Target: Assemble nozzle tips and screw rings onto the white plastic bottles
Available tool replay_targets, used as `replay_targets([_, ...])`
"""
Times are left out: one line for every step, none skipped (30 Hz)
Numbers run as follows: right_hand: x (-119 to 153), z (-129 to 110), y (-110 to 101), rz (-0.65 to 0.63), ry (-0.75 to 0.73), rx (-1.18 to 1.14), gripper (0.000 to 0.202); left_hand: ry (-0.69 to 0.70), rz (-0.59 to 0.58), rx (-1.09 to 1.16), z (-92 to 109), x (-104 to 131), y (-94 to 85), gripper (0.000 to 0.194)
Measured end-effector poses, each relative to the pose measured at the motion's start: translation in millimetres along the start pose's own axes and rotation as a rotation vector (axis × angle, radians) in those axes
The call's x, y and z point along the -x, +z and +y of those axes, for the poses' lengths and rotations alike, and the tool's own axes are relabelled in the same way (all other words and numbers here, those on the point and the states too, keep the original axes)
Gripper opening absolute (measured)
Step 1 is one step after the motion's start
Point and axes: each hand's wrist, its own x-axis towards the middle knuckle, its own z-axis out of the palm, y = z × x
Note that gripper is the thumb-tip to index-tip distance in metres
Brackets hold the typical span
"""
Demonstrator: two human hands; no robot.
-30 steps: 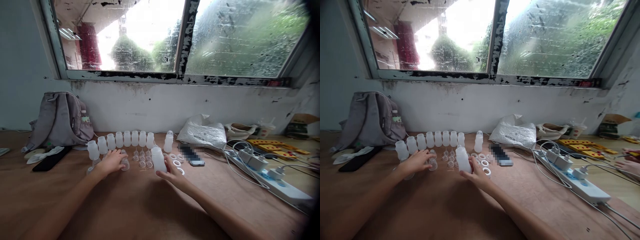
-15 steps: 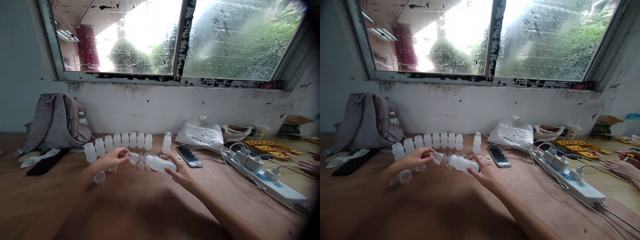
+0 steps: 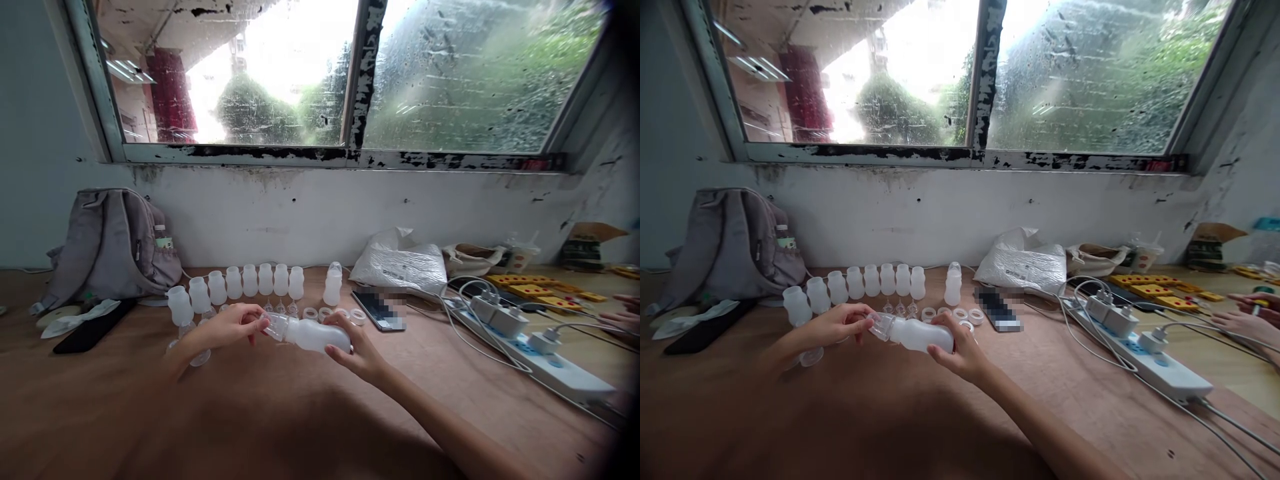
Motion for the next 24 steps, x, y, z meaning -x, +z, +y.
replay_targets([0.4,-0.8,0.1,0.004,0.0,0.01,0.026,-0.002,0.003,0.002,1.7,0.6,1.1,0.042])
replay_targets([0.7,-1.3,0.1,0.008,0.001,0.018,0.026,-0.004,0.006,0.007,2.9,1.0,2.1,0.042])
replay_targets([1.1,-1.6,0.1,0.011,0.005,0.026,0.027,-0.008,0.01,0.01,3.4,1.1,2.8,0.042])
replay_targets([1.4,-1.7,0.1,0.016,0.008,0.034,0.028,-0.014,0.011,0.01,3.5,1.0,3.4,0.042])
replay_targets([1.7,-1.6,0.2,0.02,0.01,0.042,0.029,-0.021,0.012,0.009,3.3,0.8,3.9,0.042])
replay_targets([2.0,-1.5,0.3,0.026,0.008,0.052,0.031,-0.027,0.016,0.006,2.9,0.5,4.2,0.042])
replay_targets([2.3,-1.4,0.4,0.031,0.005,0.066,0.033,-0.031,0.022,0.002,2.5,0.2,4.3,0.042])
replay_targets([2.5,-1.3,0.5,0.037,-0.003,0.083,0.034,-0.033,0.028,-0.001,2.1,0.0,4.4,0.041])
replay_targets([2.7,-1.3,0.5,0.044,-0.014,0.1,0.036,-0.035,0.035,-0.002,1.7,-0.2,4.3,0.04])
replay_targets([2.9,-1.4,0.6,0.048,-0.028,0.114,0.037,-0.037,0.038,-0.003,1.5,-0.3,4.2,0.04])
replay_targets([3.0,-1.5,0.6,0.051,-0.043,0.123,0.038,-0.04,0.039,-0.002,1.2,-0.4,4.0,0.039])
replay_targets([3.1,-1.7,0.7,0.053,-0.059,0.127,0.039,-0.044,0.039,-0.002,0.9,-0.5,3.7,0.039])
replay_targets([3.1,-1.8,0.8,0.055,-0.075,0.126,0.039,-0.048,0.039,-0.004,0.5,-0.6,3.5,0.04])
replay_targets([3.2,-2.0,1.0,0.06,-0.088,0.122,0.039,-0.052,0.04,-0.005,0.0,-0.8,3.3,0.04])
replay_targets([3.2,-2.2,1.2,0.067,-0.098,0.117,0.039,-0.055,0.041,-0.007,-0.7,-1.1,3.2,0.041])
replay_targets([3.3,-2.6,1.5,0.077,-0.102,0.111,0.039,-0.057,0.043,-0.01,-1.5,-1.4,3.1,0.042])
replay_targets([3.3,-3.1,1.8,0.085,-0.097,0.097,0.039,-0.058,0.047,-0.014,-2.2,-1.8,3.1,0.043])
replay_targets([3.2,-3.9,2.1,0.09,-0.081,0.071,0.039,-0.058,0.048,-0.016,-3.0,-2.2,3.1,0.044])
replay_targets([3.1,-5.0,2.5,0.09,-0.052,0.032,0.038,-0.057,0.05,-0.016,-3.6,-2.5,3.1,0.044])
replay_targets([2.8,-6.3,2.8,0.084,-0.011,-0.02,0.038,-0.054,0.05,-0.014,-4.0,-2.8,3.0,0.044])
replay_targets([2.3,-7.7,3.3,0.075,0.041,-0.085,0.036,-0.049,0.051,-0.009,-4.3,-3.0,3.0,0.044])
replay_targets([1.8,-8.9,3.8,0.064,0.101,-0.156,0.035,-0.044,0.053,-0.003,-4.4,-3.1,3.0,0.044])
replay_targets([1.1,-9.9,4.5,0.052,0.163,-0.23,0.034,-0.04,0.057,0.004,-4.4,-3.1,2.9,0.044])
replay_targets([0.3,-10.5,5.4,0.041,0.222,-0.301,0.033,-0.036,0.062,0.011,-4.2,-3.0,2.9,0.044])
